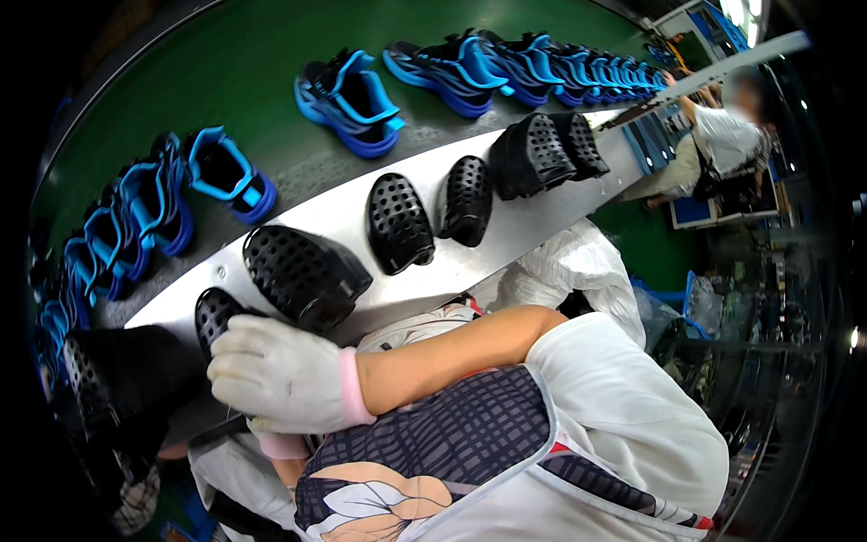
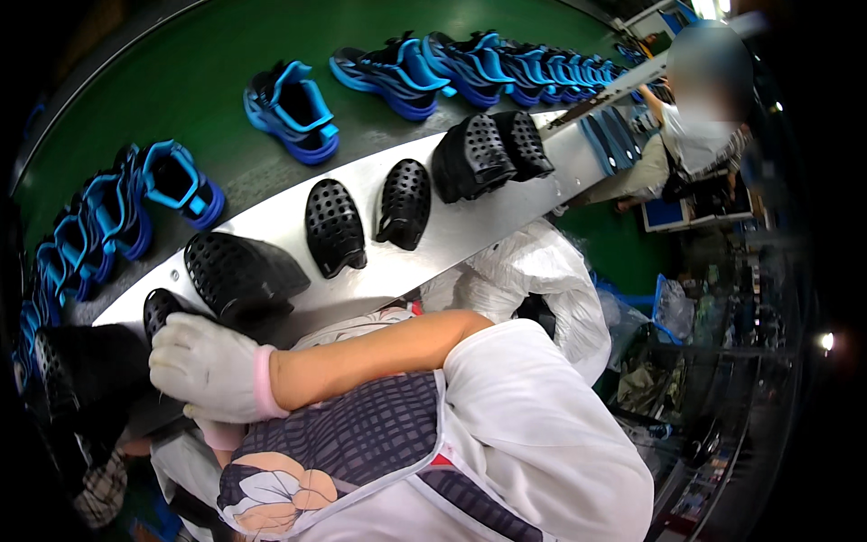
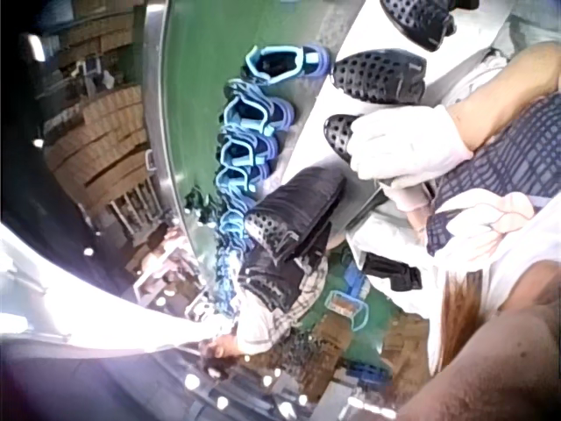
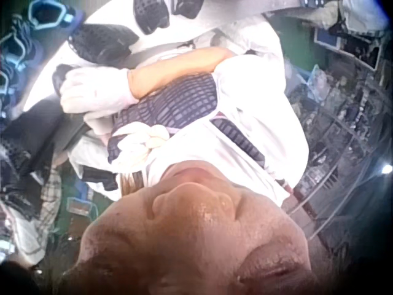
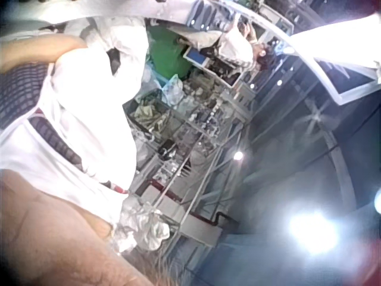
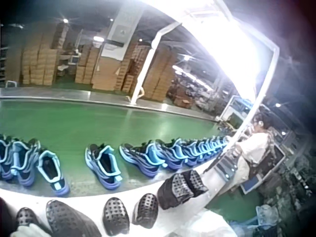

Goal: The person picks up shoe components and finished shoes from an assembly line, turning them over by hand and placing some into a large bag.

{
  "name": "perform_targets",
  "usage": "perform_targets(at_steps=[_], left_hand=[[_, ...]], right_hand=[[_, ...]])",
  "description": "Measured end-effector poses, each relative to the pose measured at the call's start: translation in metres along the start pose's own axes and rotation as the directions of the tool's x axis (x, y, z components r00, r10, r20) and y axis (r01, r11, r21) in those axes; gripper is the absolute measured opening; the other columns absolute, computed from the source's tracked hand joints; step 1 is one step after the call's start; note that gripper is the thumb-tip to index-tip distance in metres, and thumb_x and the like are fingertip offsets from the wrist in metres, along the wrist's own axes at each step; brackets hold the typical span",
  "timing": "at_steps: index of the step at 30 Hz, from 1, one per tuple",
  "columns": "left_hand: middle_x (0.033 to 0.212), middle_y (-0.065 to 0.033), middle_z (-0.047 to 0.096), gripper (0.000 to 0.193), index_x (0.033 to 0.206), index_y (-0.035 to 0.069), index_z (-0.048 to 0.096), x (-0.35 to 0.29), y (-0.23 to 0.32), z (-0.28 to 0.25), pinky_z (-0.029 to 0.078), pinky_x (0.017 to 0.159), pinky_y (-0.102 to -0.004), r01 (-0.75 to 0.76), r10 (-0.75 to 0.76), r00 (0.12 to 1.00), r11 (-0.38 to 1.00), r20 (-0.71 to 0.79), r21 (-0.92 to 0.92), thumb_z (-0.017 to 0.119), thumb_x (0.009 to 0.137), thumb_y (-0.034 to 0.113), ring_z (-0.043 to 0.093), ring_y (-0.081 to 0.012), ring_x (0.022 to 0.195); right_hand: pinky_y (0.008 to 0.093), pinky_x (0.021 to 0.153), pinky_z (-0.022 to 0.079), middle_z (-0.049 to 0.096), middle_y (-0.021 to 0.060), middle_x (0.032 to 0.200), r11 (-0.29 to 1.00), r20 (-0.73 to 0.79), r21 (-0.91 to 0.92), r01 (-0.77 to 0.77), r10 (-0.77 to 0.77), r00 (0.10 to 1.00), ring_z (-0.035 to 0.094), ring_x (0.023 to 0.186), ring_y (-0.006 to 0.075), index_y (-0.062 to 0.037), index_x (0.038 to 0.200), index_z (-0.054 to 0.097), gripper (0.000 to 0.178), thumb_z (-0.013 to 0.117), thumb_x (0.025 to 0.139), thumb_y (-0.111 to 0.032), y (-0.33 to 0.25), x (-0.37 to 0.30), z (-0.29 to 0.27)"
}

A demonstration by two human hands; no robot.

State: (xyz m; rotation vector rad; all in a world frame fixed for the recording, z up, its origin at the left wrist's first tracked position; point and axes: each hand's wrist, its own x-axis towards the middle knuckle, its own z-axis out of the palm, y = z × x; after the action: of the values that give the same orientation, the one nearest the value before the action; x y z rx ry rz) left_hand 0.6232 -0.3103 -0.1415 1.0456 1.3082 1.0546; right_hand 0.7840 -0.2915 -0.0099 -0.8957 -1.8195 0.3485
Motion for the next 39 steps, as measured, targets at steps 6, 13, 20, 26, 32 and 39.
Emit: perform_targets(at_steps=[6,13,20,26,32,39], left_hand=[[0.124,-0.0174,0.059,0.044,0.132,0.000,0.052,0.010,-0.011,0.001,0.045,0.099,-0.0374,-0.080,0.086,0.996,0.974,-0.021,0.213,0.047,0.099,0.028,0.058,-0.0287,0.113],[0.123,-0.0181,0.059,0.043,0.132,-0.001,0.051,0.012,-0.012,0.000,0.044,0.099,-0.0372,-0.266,0.286,0.958,0.847,0.027,0.460,0.047,0.098,0.024,0.058,-0.0298,0.113],[0.122,-0.0188,0.058,0.041,0.133,-0.002,0.051,0.022,-0.019,0.006,0.043,0.099,-0.0371,-0.374,0.383,0.920,0.788,0.086,0.489,0.047,0.098,0.019,0.057,-0.0310,0.113],[0.126,-0.0143,0.060,0.039,0.132,0.000,0.052,0.026,-0.021,0.000,0.049,0.097,-0.0385,-0.103,0.102,0.995,0.991,-0.010,-0.084,0.035,0.105,0.021,0.061,-0.0241,0.112],[0.117,-0.0191,0.059,0.033,0.120,-0.002,0.055,0.035,0.007,0.012,0.049,0.091,-0.0403,-0.434,0.529,0.828,0.398,0.184,0.808,0.048,0.091,0.010,0.057,-0.0333,0.107],[0.107,-0.0191,0.062,0.025,0.108,0.002,0.057,0.044,0.025,0.020,0.051,0.082,-0.0462,-0.137,0.167,0.985,0.591,0.046,0.795,0.044,0.093,0.017,0.061,-0.0379,0.100]], right_hand=[[0.0382,0.102,0.042,0.061,0.0087,0.098,0.951,0.039,-0.308,0.011,0.001,0.999,0.055,0.106,0.0274,-0.0040,0.088,0.061,0.020,0.060,0.072,-0.015,0.011,-0.016,0.019],[0.0368,0.087,0.047,0.060,0.0078,0.103,0.976,0.136,-0.183,0.118,-0.094,0.986,0.058,0.100,0.0252,-0.0059,0.097,0.061,0.045,0.070,0.059,-0.029,-0.003,0.005,-0.025],[0.0415,0.097,0.044,0.062,0.0185,0.119,0.871,-0.057,-0.285,-0.401,0.403,0.914,0.058,0.108,0.0359,-0.0019,0.116,0.062,0.038,0.064,0.084,-0.023,0.057,0.010,-0.101],[0.0312,0.100,0.041,0.061,0.0187,0.122,0.657,0.113,0.193,-0.729,0.723,0.682,0.058,0.114,0.0258,-0.0019,0.136,0.050,0.046,0.047,0.100,-0.030,0.087,-0.037,-0.067],[0.0340,0.113,0.029,0.052,0.0162,0.138,0.731,0.077,-0.019,-0.682,0.681,0.728,0.046,0.130,0.0236,0.0054,0.138,0.047,0.046,0.041,0.102,-0.023,0.050,-0.013,-0.089],[0.0540,0.112,0.027,0.058,0.0104,0.128,0.798,0.615,-0.552,0.241,0.194,0.764,0.051,0.121,0.0326,-0.0122,0.126,0.061,0.069,0.080,0.062,-0.033,-0.017,0.040,-0.052]])
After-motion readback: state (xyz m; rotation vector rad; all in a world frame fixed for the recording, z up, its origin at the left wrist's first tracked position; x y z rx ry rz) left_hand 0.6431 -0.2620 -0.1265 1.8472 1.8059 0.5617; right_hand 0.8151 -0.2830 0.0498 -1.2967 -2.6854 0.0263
